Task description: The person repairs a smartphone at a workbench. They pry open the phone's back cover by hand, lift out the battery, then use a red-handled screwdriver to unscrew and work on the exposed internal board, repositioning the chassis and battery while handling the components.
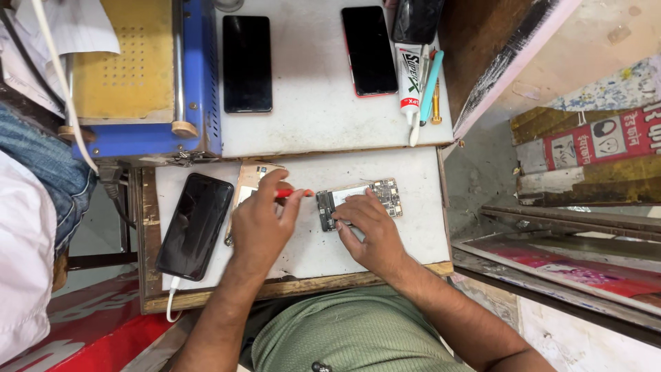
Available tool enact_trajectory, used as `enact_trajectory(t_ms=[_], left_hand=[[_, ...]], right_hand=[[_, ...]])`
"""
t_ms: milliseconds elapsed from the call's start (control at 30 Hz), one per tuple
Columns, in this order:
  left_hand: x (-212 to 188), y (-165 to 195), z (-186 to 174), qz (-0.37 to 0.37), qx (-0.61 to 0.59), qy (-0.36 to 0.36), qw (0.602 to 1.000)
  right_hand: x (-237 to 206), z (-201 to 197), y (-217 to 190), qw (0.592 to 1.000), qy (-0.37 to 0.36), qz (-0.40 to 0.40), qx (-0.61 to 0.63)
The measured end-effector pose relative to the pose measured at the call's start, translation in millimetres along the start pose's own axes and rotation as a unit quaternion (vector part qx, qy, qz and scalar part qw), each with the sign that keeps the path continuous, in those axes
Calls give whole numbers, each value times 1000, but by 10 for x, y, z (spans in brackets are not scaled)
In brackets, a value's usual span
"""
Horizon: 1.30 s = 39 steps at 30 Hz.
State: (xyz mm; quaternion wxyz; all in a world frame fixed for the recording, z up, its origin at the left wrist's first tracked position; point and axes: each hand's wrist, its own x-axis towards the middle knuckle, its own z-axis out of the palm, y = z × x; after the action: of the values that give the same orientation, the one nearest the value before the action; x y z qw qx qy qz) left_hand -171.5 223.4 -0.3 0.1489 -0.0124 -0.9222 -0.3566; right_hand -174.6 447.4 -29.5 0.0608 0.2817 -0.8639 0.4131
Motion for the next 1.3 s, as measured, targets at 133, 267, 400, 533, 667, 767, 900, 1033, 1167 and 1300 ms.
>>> enact_trajectory(t_ms=[133, 267, 400, 533, 667, 767, 900, 1033, 1167, 1300], left_hand=[[25, 20, 113, 17, 4, 5, 1000], [22, 19, 113, 5, 16, -2, 1000], [-49, -36, 45, -17, -17, 18, 1000], [-204, -185, -205, -2, -91, 63, 994], [-367, -350, -492, -133, -202, 54, 969], [-429, -413, -579, -70, -251, 93, 961], [-450, -425, -581, -55, -152, 88, 983], [-353, -439, -473, -62, -124, 51, 989], [-235, -463, -311, -70, -207, 44, 975], [-150, -514, -185, -75, -228, 33, 970]], right_hand=[[13, 4, -18, 1000, -7, 10, 12], [-27, 9, 16, 999, -3, 23, 23], [-42, 47, 45, 1000, -7, 24, 16], [-45, 67, 59, 1000, -12, 19, 5], [-64, 97, 67, 1000, -10, 17, 7], [-94, 126, 80, 999, 7, 23, 25], [-146, 142, 116, 994, 42, 40, 96], [-206, 115, 154, 990, 100, 9, 97], [-250, 53, 201, 982, 188, 4, 15], [-302, 10, 260, 967, 199, 66, 146]])
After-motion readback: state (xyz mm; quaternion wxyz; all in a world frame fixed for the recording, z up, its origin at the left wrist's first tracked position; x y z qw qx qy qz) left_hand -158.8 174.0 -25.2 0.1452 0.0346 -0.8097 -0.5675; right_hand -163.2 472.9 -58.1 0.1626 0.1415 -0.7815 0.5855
